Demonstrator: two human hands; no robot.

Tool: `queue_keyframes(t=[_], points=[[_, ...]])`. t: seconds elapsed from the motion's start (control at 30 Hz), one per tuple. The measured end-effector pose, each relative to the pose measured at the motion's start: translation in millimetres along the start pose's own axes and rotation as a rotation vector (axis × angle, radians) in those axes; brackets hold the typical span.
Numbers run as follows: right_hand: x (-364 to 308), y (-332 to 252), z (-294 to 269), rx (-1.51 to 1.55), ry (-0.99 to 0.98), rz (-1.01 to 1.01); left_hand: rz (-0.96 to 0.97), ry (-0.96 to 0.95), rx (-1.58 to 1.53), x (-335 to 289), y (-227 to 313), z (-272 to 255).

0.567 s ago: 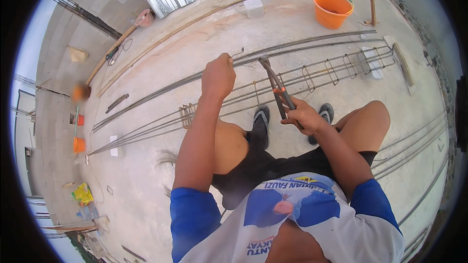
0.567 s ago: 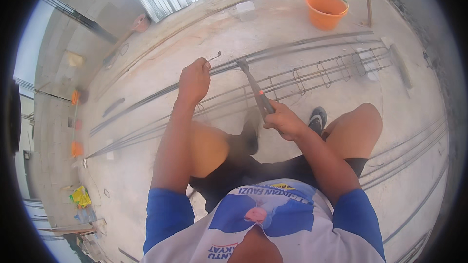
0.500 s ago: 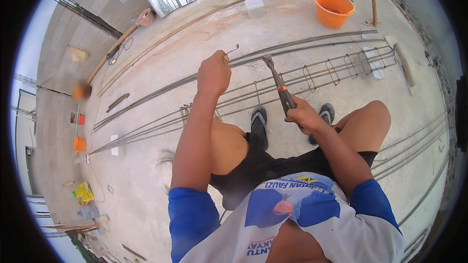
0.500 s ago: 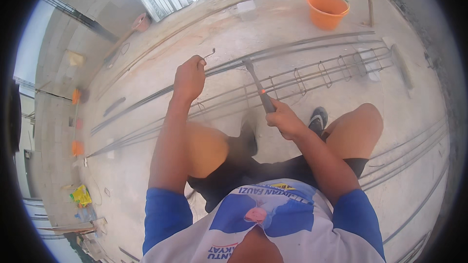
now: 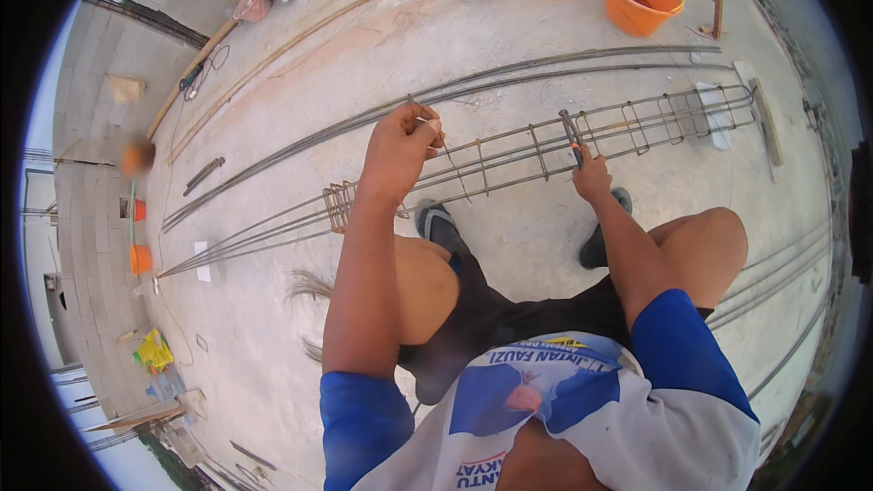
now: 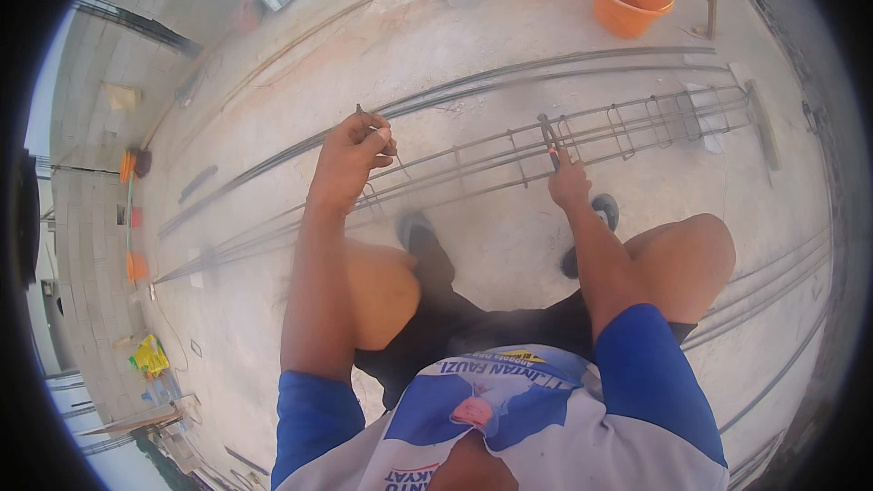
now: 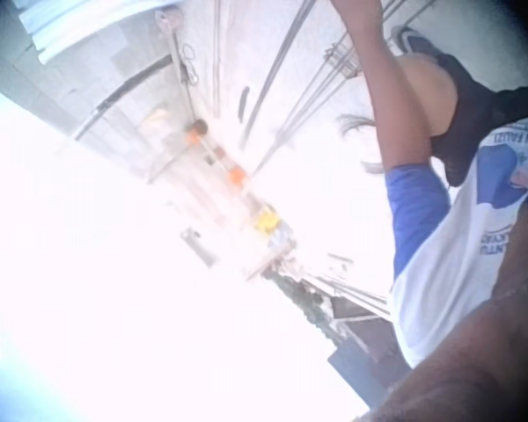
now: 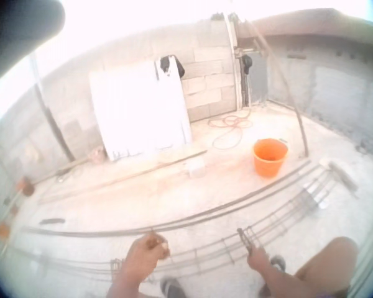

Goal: The person assembles a rebar cage by tying intersecting steel bars with wire. They use pliers to twist and secure the wire at multiple junctions along the grid. The person works on a concrete floor with additional rebar and tools nearby.

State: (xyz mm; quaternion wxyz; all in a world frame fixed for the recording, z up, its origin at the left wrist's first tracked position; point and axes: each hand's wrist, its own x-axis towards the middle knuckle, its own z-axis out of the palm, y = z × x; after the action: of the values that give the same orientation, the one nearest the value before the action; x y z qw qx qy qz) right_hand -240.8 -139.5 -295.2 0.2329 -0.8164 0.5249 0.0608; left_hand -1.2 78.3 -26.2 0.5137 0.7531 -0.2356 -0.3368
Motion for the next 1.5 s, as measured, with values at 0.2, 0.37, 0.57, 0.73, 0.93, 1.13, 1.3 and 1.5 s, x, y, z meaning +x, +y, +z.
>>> queue_keyframes(t=[0.2, 0.37, 0.57, 0.73, 0.93, 1.13, 1.3, 1.5], points=[[-69.1, -134.9, -97.9, 0.888, -0.461, -0.508, 0.102, -0.01, 0.165, -2.7, 2.6, 3.9], [-118.6, -194.6, -154.1, 0.902, -0.428, -0.547, 0.212, 0.011, 0.018, -1.9, 11.6, 6.1], [-115.4, -157.8, -169.5, 0.96, -0.466, -0.398, 0.098, 0.427, -0.157, -56.5, -25.6, -76.0], [-102.4, -147.4, -174.3, 0.86, -0.446, -0.335, -0.665, -0.051, 0.39, -160.0, -333.2, -49.2], [-75.0, -186.5, -168.5, 0.67, -0.516, -0.398, -0.747, -0.313, 0.371, -218.6, -373.3, 93.0], [-26.0, -227.3, -141.5, 0.499, -0.554, -0.411, -0.788, -0.402, 0.216, -233.9, -321.7, 146.0], [65.1, -271.4, -74.7, 0.297, -0.667, -0.441, -0.826, -0.511, 0.131, -219.5, -289.7, 161.2], [143.8, -281.9, -29.0, 0.263, -0.65, -0.427, -0.858, -0.646, 0.218, -185.2, -289.5, 104.4]])
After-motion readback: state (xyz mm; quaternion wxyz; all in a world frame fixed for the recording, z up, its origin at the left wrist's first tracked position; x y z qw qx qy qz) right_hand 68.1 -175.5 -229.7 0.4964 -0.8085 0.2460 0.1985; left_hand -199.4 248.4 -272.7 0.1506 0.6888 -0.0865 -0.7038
